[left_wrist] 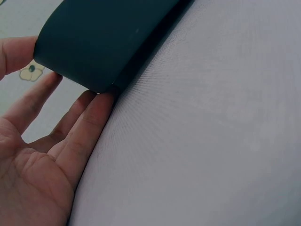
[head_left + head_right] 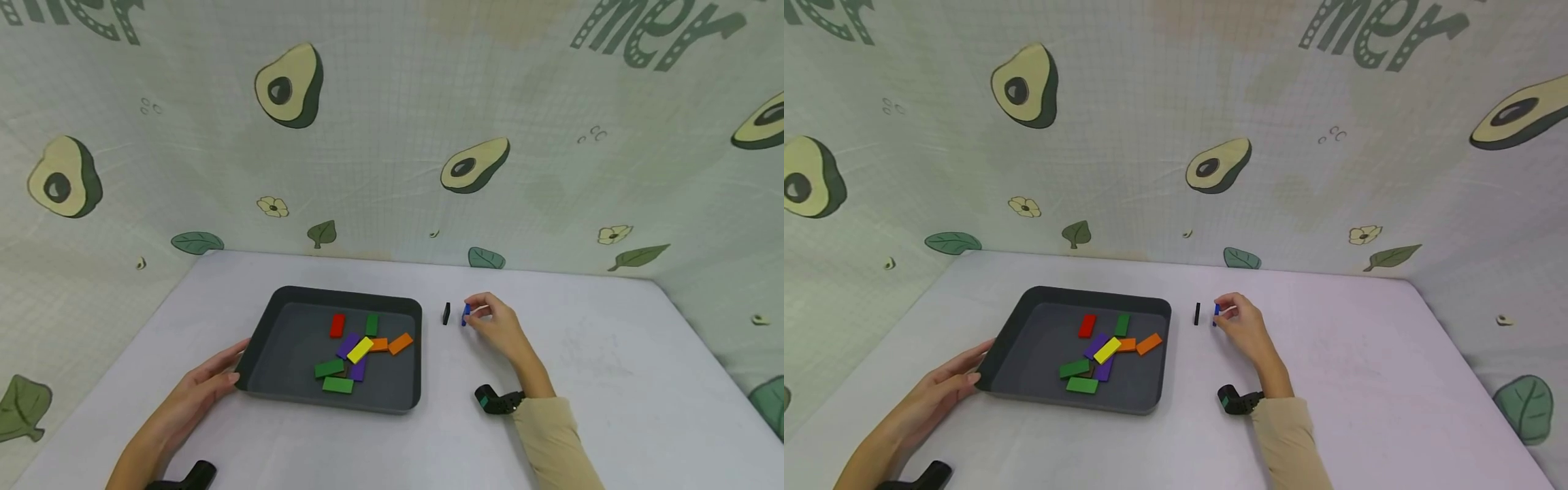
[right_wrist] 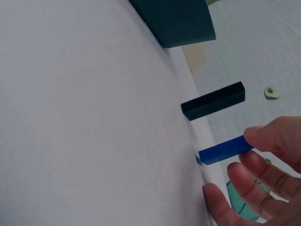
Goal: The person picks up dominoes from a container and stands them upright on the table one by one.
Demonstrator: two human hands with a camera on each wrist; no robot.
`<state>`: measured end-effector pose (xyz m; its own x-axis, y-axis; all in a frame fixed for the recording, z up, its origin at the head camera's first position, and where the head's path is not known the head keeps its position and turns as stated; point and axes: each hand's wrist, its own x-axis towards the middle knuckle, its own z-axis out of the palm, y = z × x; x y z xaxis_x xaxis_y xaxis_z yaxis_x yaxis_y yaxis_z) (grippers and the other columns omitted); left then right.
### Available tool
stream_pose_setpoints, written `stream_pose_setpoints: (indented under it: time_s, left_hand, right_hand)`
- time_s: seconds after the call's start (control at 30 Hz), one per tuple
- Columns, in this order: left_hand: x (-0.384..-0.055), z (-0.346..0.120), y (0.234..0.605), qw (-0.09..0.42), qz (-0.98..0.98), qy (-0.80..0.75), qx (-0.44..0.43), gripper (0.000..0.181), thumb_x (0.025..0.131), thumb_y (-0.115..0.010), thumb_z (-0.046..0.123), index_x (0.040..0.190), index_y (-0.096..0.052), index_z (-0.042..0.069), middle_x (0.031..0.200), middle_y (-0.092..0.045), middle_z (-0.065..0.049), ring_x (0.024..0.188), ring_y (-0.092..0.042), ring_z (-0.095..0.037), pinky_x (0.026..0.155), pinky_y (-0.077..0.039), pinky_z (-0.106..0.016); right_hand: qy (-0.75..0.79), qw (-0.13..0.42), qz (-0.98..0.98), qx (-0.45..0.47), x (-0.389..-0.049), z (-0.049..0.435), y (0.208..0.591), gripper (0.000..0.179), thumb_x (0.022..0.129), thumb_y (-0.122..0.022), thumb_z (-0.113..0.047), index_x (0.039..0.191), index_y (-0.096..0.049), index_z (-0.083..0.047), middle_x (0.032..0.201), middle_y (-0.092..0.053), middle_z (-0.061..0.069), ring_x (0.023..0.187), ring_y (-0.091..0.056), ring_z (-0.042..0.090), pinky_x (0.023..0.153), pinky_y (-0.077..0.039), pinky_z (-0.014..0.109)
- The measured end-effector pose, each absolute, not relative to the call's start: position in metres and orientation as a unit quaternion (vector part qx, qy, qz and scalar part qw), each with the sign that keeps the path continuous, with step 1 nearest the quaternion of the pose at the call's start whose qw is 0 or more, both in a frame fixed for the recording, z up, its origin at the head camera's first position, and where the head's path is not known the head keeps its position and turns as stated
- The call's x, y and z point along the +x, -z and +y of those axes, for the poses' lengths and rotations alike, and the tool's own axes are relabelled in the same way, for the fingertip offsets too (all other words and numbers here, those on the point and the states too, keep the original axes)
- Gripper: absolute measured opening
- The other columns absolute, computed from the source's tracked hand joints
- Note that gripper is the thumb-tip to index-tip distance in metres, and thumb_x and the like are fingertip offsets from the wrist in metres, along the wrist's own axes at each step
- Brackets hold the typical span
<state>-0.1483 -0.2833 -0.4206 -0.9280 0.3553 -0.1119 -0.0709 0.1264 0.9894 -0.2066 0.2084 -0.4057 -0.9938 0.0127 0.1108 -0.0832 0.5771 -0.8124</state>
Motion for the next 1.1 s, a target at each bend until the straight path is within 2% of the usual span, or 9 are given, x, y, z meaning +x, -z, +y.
stream_pose_setpoints:
  time_s: [1.1]
  left_hand:
    - [-0.1485,-0.2845,0.4202,0.167,0.742,-0.644,0.084,0.053,0.098,-0.044,0.014,0.147,-0.026,0.009,0.130,-0.040,0.026,0.114,-0.045,0.014,0.086,-0.043,-0.013]
  right_hand:
    - [-0.450,0.040,-0.892,0.031,-0.2062,0.2079,0.4067,0.031,0.086,-0.063,-0.006,0.115,-0.054,0.002,0.112,-0.057,0.020,0.093,-0.058,0.027,0.068,-0.045,0.024]
